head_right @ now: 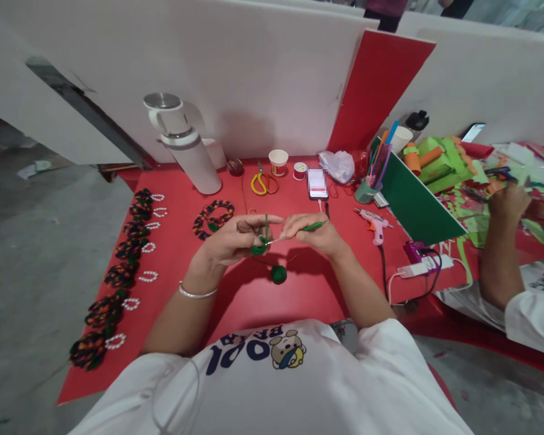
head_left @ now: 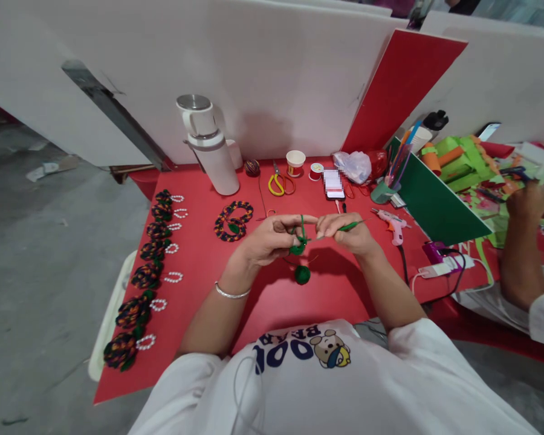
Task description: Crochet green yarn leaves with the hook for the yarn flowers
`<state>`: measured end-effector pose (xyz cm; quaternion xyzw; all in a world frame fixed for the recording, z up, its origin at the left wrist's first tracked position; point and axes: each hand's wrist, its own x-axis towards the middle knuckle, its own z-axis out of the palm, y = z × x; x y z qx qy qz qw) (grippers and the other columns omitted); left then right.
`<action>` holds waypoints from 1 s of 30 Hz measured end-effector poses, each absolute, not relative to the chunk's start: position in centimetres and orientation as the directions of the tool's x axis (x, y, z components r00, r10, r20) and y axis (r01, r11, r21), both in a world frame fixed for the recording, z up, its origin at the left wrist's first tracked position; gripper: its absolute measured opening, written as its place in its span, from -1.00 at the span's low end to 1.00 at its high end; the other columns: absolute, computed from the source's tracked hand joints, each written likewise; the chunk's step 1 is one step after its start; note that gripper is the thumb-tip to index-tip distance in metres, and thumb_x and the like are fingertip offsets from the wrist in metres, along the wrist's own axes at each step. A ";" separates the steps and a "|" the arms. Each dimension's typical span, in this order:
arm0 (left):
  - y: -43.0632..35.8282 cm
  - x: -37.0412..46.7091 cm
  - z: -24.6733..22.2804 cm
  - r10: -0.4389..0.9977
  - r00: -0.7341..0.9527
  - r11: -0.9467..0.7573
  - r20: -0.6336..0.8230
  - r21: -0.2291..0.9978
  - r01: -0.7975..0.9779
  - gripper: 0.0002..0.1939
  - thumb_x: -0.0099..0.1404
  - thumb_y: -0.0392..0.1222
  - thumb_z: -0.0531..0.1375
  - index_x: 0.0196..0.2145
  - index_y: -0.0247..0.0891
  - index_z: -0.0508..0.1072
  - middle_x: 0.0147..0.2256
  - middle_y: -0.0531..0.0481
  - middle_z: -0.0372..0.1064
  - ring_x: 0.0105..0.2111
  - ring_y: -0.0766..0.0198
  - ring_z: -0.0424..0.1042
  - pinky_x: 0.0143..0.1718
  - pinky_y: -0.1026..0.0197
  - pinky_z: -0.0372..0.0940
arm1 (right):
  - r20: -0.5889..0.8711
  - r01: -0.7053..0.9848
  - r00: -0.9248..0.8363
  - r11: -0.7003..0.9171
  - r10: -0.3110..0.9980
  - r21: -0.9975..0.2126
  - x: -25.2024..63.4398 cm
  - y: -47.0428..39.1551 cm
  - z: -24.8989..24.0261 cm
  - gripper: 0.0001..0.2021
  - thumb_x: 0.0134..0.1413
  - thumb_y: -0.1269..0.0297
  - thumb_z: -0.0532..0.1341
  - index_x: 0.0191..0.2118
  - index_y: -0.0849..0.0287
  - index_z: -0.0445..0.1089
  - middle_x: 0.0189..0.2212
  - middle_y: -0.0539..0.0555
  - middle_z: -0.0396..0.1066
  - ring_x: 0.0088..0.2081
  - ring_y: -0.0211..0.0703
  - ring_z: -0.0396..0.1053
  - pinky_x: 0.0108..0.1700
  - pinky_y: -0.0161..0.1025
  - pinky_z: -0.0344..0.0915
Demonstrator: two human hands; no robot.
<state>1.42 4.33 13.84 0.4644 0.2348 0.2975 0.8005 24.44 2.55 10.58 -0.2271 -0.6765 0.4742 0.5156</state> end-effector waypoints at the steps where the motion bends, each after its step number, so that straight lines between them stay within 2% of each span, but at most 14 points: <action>1: 4.2 1.6 13.8 0.737 0.669 0.359 -0.092 0.892 -0.273 -0.41 -0.09 -0.31 0.44 -0.02 -0.27 0.66 -0.49 0.06 0.40 -0.63 0.49 0.21 -0.67 0.39 -0.05 | 0.489 -0.217 -0.295 0.441 0.821 -0.871 23.6 2.2 9.8 -0.72 0.13 -0.06 0.39 -0.30 0.05 0.62 -0.36 0.09 0.60 -0.35 -0.16 0.51 -0.24 -0.11 0.49; 2: 4.1 1.9 13.8 0.782 0.617 0.320 -0.081 0.903 -0.288 -0.40 -0.09 -0.31 0.47 -0.01 -0.27 0.65 -0.49 0.06 0.42 -0.62 0.48 0.24 -0.66 0.41 0.00 | 0.493 -0.232 -0.205 0.447 0.846 -0.864 22.8 1.9 9.0 -0.72 0.15 -0.08 0.37 -0.27 0.02 0.62 -0.32 0.08 0.60 -0.34 -0.17 0.51 -0.29 -0.15 0.48; 6: 3.8 2.6 13.4 0.871 0.491 0.215 -0.024 0.916 -0.337 -0.36 -0.11 -0.29 0.54 0.00 -0.29 0.63 -0.49 0.06 0.48 -0.49 0.38 0.43 -0.45 0.35 0.31 | 0.507 -0.091 0.070 0.512 0.859 -0.854 20.0 0.3 7.3 -0.78 0.17 -0.05 0.36 -0.21 -0.08 0.62 -0.16 0.07 0.58 -0.11 -0.11 0.53 -0.13 -0.09 0.52; 9: 3.8 2.6 13.1 0.877 0.479 0.218 -0.022 0.908 -0.358 -0.37 -0.10 -0.25 0.55 0.00 -0.30 0.63 -0.48 0.03 0.51 -0.49 0.36 0.45 -0.43 0.33 0.31 | 0.523 -0.037 0.140 0.532 0.841 -0.846 19.6 -0.1 7.6 -0.75 0.18 -0.08 0.35 -0.20 -0.06 0.63 -0.17 0.09 0.59 -0.11 -0.07 0.53 -0.11 -0.03 0.52; 12: 3.9 2.5 13.1 0.890 0.455 0.228 -0.043 0.905 -0.360 -0.40 -0.08 -0.21 0.56 -0.03 -0.28 0.64 -0.50 0.06 0.48 -0.58 0.46 0.31 -0.60 0.39 0.09 | 0.540 -0.057 0.105 0.547 0.835 -0.835 20.3 0.1 8.4 -0.77 0.22 -0.04 0.33 -0.18 -0.06 0.62 -0.19 0.09 0.61 -0.19 -0.09 0.53 -0.22 -0.10 0.48; 14: 4.0 2.6 13.2 0.898 0.438 0.226 -0.047 0.902 -0.367 -0.41 -0.10 -0.20 0.57 -0.05 -0.27 0.65 -0.48 0.04 0.48 -0.60 0.47 0.28 -0.64 0.38 -0.01 | 0.563 -0.083 0.067 0.567 0.824 -0.820 20.7 0.2 8.8 -0.82 0.25 0.03 0.32 -0.15 -0.09 0.62 -0.19 0.07 0.63 -0.23 -0.12 0.52 -0.27 -0.14 0.45; 18: 3.9 2.7 13.4 0.917 0.397 0.189 -0.019 0.900 -0.394 -0.45 -0.14 -0.24 0.57 -0.12 -0.28 0.67 -0.47 0.02 0.50 -0.56 0.42 0.35 -0.62 0.37 0.04 | 0.600 -0.054 0.024 0.600 0.800 -0.798 21.1 0.2 9.3 -0.87 0.28 0.12 0.31 -0.13 -0.12 0.62 -0.17 0.04 0.64 -0.23 -0.13 0.52 -0.14 -0.07 0.47; 22: 3.9 2.7 13.5 0.928 0.373 0.165 -0.005 0.902 -0.398 -0.48 -0.12 -0.24 0.56 -0.14 -0.30 0.67 -0.51 0.00 0.52 -0.52 0.36 0.43 -0.55 0.35 0.16 | 0.600 0.023 0.002 0.600 0.800 -0.800 21.7 -0.1 9.8 -0.85 0.27 0.09 0.31 -0.16 -0.07 0.62 -0.17 0.07 0.65 -0.17 -0.08 0.53 -0.09 -0.01 0.48; 27: 3.9 2.5 13.7 0.931 0.365 0.178 -0.028 0.906 -0.385 -0.48 -0.13 -0.22 0.56 -0.14 -0.31 0.66 -0.50 -0.02 0.54 -0.56 0.37 0.41 -0.64 0.37 0.02 | 0.561 0.015 -0.083 0.564 0.824 -0.826 22.8 -0.4 10.8 -0.87 0.29 0.13 0.30 -0.18 -0.02 0.60 -0.17 0.09 0.64 -0.10 -0.05 0.54 -0.04 0.01 0.48; 30: 3.9 2.6 13.9 0.939 0.341 0.173 -0.031 0.903 -0.394 -0.52 -0.13 -0.22 0.56 -0.19 -0.29 0.67 -0.51 -0.01 0.54 -0.56 0.36 0.42 -0.64 0.38 0.05 | 0.545 0.035 -0.109 0.551 0.831 -0.833 23.0 -0.6 11.4 -0.87 0.32 0.17 0.27 -0.17 -0.03 0.58 -0.13 0.09 0.63 -0.04 -0.04 0.53 0.02 0.02 0.47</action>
